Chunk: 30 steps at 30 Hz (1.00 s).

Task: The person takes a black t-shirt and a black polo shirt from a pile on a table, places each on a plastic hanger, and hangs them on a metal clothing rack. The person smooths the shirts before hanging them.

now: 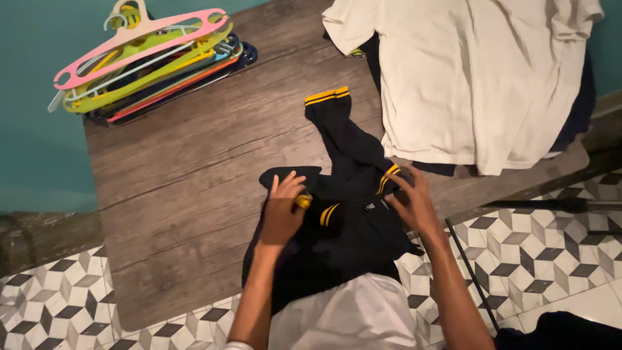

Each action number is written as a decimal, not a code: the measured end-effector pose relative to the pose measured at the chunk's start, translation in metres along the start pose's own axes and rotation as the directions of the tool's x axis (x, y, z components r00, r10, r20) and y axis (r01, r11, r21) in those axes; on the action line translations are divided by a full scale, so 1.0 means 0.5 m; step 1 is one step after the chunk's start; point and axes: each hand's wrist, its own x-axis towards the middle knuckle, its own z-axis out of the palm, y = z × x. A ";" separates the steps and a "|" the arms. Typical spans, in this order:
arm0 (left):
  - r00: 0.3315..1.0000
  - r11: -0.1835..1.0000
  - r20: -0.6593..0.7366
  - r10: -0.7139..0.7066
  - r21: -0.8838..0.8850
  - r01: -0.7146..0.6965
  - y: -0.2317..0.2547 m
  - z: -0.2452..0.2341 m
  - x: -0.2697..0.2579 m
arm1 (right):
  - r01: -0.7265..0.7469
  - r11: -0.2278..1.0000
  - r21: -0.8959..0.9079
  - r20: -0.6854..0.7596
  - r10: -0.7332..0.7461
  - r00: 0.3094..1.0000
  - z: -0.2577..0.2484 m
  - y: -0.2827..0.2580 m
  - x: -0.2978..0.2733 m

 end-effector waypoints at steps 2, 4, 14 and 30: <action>0.973 0.961 -0.125 -0.191 -0.224 0.160 0.005 -0.041 -0.001 | 0.056 0.998 0.006 0.023 -0.056 0.998 0.015 0.028 0.020; 0.914 0.935 -0.274 -0.298 -0.276 0.222 0.007 -0.103 -0.006 | 0.069 0.998 0.017 0.018 -0.069 0.997 0.015 0.055 0.026; 0.954 0.999 -0.299 -0.031 0.005 0.034 0.070 0.059 -0.111 | 0.008 0.999 0.031 0.449 -0.021 0.893 -0.027 0.101 0.038; 0.895 0.887 -0.330 -0.299 -0.441 0.134 0.117 0.089 -0.062 | 0.007 1.000 -0.018 -0.310 -0.013 0.951 -0.119 0.002 -0.047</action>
